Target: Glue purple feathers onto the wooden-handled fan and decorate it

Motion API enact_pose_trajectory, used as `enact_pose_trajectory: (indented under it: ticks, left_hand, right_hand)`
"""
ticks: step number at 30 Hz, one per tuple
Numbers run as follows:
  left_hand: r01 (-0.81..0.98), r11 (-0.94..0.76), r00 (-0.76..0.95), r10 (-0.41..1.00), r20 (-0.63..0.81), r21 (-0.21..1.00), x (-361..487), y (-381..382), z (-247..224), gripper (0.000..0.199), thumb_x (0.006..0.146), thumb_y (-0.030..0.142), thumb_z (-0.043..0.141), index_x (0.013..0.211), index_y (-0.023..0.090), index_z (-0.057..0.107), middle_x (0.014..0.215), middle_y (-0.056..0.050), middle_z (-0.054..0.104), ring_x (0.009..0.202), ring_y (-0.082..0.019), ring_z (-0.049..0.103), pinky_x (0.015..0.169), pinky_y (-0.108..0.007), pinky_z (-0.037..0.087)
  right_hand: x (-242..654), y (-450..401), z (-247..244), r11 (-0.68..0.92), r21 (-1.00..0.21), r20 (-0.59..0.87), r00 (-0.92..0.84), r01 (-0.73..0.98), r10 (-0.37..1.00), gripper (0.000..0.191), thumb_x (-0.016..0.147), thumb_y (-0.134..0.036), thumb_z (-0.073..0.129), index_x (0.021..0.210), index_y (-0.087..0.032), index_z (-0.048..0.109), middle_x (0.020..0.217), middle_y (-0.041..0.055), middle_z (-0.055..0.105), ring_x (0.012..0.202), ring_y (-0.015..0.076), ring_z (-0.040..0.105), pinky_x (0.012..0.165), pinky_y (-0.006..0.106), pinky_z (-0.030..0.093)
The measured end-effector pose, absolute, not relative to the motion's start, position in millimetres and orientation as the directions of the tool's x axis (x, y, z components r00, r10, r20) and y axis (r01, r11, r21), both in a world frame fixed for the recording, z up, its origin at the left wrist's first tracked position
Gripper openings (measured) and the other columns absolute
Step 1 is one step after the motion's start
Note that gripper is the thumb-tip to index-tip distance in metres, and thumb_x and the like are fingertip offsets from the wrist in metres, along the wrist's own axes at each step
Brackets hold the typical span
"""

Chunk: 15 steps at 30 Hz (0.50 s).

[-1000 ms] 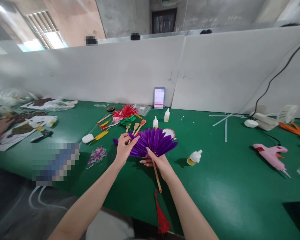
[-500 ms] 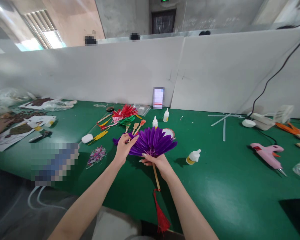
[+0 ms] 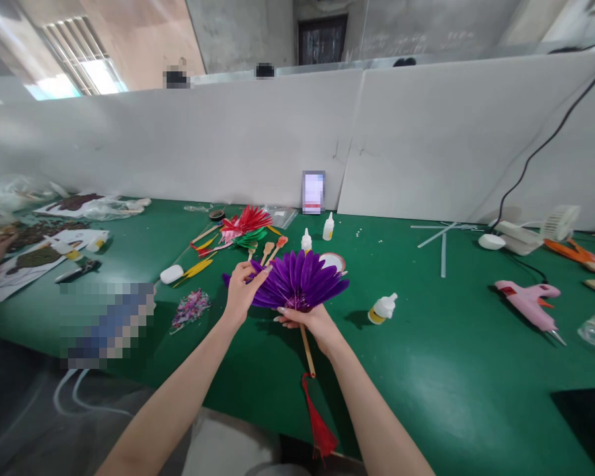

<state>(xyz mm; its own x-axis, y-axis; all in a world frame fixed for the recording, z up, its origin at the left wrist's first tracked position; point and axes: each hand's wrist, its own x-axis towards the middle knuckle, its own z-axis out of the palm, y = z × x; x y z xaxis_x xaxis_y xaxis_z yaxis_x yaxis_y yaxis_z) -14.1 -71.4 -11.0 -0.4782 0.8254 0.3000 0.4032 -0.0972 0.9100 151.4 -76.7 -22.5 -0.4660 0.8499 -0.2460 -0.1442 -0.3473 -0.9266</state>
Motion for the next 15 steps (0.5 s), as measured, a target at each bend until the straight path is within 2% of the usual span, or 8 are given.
enact_pose_trajectory:
  ticks: [6,10,15]
  left_hand:
    - [0.474,-0.085,-0.432,0.845,0.316,0.876,-10.2,-73.3,-9.8,0.028,0.066,0.044,0.066,0.055,0.020,0.059,0.085,-0.003,0.056,0.093,-0.020,0.049,0.081,-0.032,0.037]
    - [0.462,-0.092,-0.434,0.844,0.316,0.882,-12.5,-71.5,-12.7,0.027,0.066,0.045,0.065,0.057,0.020,0.061,0.085,-0.004,0.055,0.091,-0.020,0.048,0.079,-0.032,0.037]
    - [0.458,-0.073,-0.461,0.832,0.307,0.886,-17.6,-69.4,-12.9,0.027,0.066,0.042,0.066,0.055,0.018,0.060,0.081,-0.003,0.053,0.084,-0.017,0.050,0.076,-0.031,0.037]
  right_hand:
    - [151.7,-76.6,-21.5,-0.342,-0.931,-0.241,-0.492,-0.126,0.837,0.036,0.056,-0.034,0.077,0.083,-0.012,0.069,0.084,0.0106,0.071,0.069,0.0183,0.068,0.057,0.023,0.050]
    - [150.8,-76.7,-22.0,-0.353,-0.924,-0.245,-0.483,-0.145,0.840,0.035,0.061,-0.037,0.074,0.085,-0.012,0.067,0.088,0.0111,0.070,0.066,0.0169,0.067,0.056,0.022,0.051]
    - [151.1,-76.0,-23.8,-0.364,-0.922,-0.263,-0.476,-0.133,0.839,0.040,0.060,-0.040,0.074,0.086,-0.011,0.067,0.089,0.0130,0.070,0.067,0.0184,0.068,0.057,0.025,0.053]
